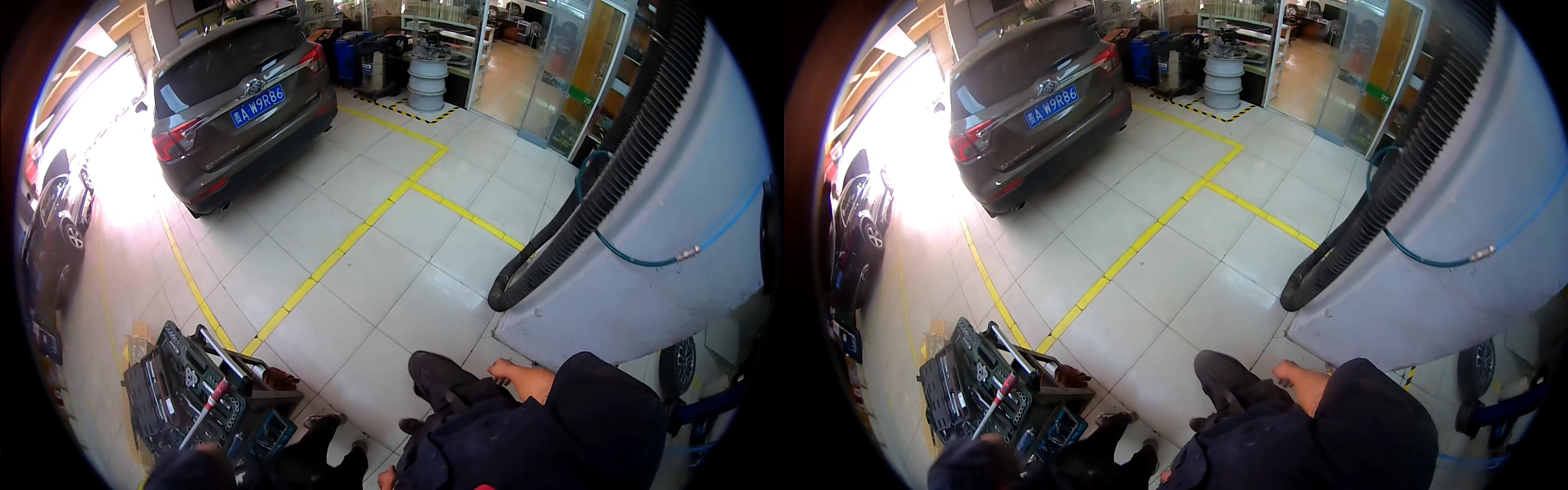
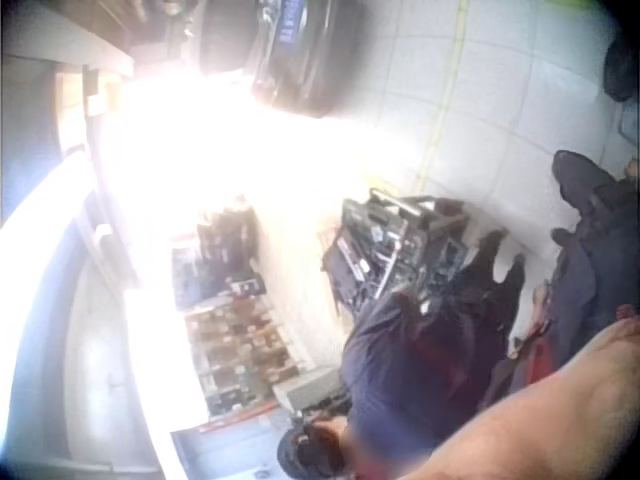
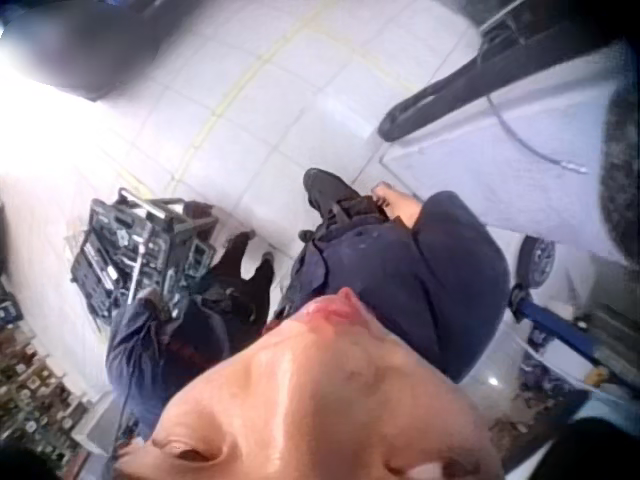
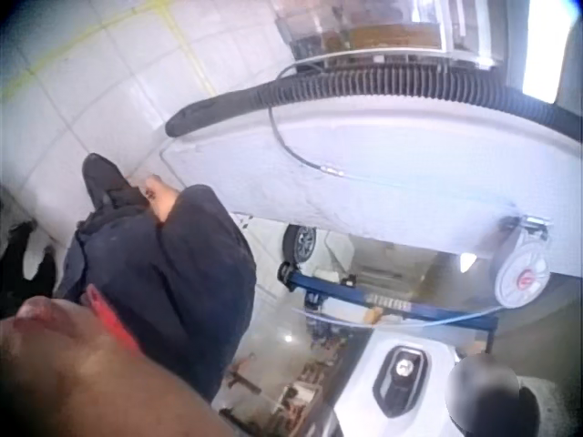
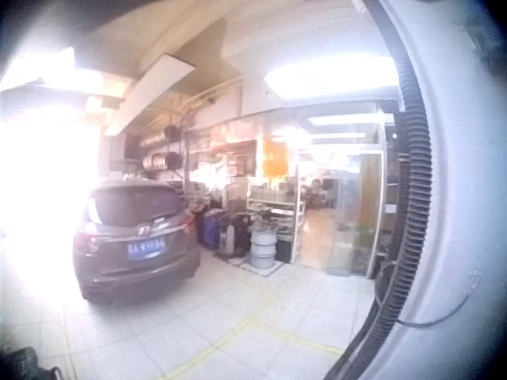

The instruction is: The person installs a control arm onto a car's suspension system using a torque wrench to tighten bolts. The person retrieves the tool from a toolbox, applies it to the bolts, and secures the component.

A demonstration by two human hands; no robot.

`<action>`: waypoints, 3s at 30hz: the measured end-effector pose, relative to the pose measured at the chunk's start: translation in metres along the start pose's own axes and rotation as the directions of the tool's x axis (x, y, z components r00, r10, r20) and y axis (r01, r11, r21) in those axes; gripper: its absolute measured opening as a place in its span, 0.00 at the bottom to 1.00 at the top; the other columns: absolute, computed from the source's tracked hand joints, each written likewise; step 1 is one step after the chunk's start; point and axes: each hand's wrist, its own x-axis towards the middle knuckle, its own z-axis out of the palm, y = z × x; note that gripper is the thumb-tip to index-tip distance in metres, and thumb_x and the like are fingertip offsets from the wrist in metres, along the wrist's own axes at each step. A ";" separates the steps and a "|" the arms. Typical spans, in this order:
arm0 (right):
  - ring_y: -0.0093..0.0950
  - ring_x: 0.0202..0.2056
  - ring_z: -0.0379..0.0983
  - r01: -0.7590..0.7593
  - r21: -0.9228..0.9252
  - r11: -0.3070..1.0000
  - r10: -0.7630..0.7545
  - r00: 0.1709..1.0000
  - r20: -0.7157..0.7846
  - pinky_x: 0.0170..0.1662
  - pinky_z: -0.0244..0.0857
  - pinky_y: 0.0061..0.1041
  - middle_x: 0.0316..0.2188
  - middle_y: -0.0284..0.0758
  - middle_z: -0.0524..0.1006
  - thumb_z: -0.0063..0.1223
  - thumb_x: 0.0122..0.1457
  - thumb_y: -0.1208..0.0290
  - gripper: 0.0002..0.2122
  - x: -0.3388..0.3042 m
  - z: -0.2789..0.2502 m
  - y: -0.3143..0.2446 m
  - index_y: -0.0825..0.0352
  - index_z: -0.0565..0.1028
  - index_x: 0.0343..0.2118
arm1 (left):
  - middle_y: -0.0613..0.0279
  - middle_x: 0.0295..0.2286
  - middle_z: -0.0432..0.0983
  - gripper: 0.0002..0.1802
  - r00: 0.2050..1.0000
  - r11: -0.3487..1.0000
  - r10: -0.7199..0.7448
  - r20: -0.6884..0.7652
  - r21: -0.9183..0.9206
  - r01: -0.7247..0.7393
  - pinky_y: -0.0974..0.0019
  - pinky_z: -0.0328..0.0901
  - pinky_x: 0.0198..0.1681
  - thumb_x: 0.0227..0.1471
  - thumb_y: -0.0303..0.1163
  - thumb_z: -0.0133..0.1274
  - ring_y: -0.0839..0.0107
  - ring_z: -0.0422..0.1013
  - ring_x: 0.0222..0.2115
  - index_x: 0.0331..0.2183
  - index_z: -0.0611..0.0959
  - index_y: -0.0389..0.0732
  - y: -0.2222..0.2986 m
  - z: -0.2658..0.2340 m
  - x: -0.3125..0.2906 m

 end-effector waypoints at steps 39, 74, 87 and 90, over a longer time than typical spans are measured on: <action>0.18 0.20 0.60 0.922 -0.383 0.046 -0.007 0.384 0.923 0.25 0.55 0.24 0.16 0.26 0.67 0.42 0.67 0.43 0.29 -0.218 0.360 -0.823 0.68 0.73 0.21 | 0.70 0.27 0.72 0.15 0.783 0.334 0.478 -0.398 -0.742 -0.581 0.73 0.59 0.33 0.59 0.40 0.50 0.80 0.65 0.29 0.37 0.81 0.37 0.444 -0.343 0.058; 0.40 0.42 0.78 0.240 0.528 -0.815 0.531 -0.056 0.846 0.44 0.70 0.37 0.38 0.44 0.78 0.43 0.66 0.51 0.18 -0.298 0.679 -0.983 0.64 0.74 0.40 | 0.66 0.24 0.74 0.09 0.541 0.151 -0.704 -0.460 -0.841 -0.519 0.73 0.60 0.29 0.58 0.30 0.52 0.79 0.69 0.27 0.40 0.78 0.38 0.460 -0.452 0.075; 0.38 0.52 0.66 0.105 0.369 -0.924 0.317 -0.333 0.888 0.57 0.60 0.37 0.43 0.40 0.72 0.52 0.55 0.70 0.16 -0.291 0.633 -0.952 0.59 0.75 0.48 | 0.58 0.22 0.74 0.12 0.544 0.364 -0.565 -0.620 -0.780 -0.509 0.63 0.64 0.30 0.56 0.35 0.54 0.68 0.71 0.24 0.39 0.79 0.39 0.395 -0.455 0.049; 0.42 0.57 0.63 0.190 0.273 -0.943 0.193 -0.356 0.914 0.62 0.56 0.41 0.49 0.44 0.71 0.51 0.53 0.73 0.20 -0.281 0.623 -0.938 0.62 0.74 0.52 | 0.56 0.23 0.76 0.12 0.537 0.389 -0.524 -0.661 -0.746 -0.540 0.62 0.65 0.31 0.56 0.35 0.54 0.65 0.72 0.24 0.39 0.79 0.38 0.372 -0.449 0.038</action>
